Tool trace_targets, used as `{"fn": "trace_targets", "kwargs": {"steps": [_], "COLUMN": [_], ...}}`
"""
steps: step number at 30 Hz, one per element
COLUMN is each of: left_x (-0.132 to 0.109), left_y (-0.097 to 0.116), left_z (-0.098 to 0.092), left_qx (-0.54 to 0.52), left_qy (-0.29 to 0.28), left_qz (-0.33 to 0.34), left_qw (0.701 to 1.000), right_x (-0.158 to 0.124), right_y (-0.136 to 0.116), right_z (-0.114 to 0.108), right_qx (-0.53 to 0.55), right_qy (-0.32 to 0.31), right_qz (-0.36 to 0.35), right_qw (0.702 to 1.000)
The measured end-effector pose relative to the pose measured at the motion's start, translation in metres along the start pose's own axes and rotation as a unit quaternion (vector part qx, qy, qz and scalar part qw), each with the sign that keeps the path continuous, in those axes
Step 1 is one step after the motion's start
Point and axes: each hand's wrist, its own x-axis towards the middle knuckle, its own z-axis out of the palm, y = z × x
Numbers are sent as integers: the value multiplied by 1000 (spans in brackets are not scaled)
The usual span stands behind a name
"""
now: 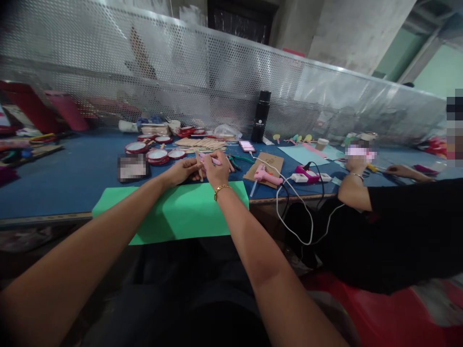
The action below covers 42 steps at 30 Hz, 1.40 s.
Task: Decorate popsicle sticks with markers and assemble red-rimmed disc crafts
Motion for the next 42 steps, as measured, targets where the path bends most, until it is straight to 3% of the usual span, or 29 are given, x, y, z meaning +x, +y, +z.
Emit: {"fn": "trace_targets", "kwargs": {"steps": [42], "left_x": [-2], "left_y": [3], "left_z": [1], "left_qx": [-4], "left_qy": [-3], "left_qz": [7], "left_qw": [1000], "right_x": [0], "right_y": [5], "right_z": [5], "right_qx": [30], "right_qy": [-26], "right_qz": [7], "right_qw": [999]}}
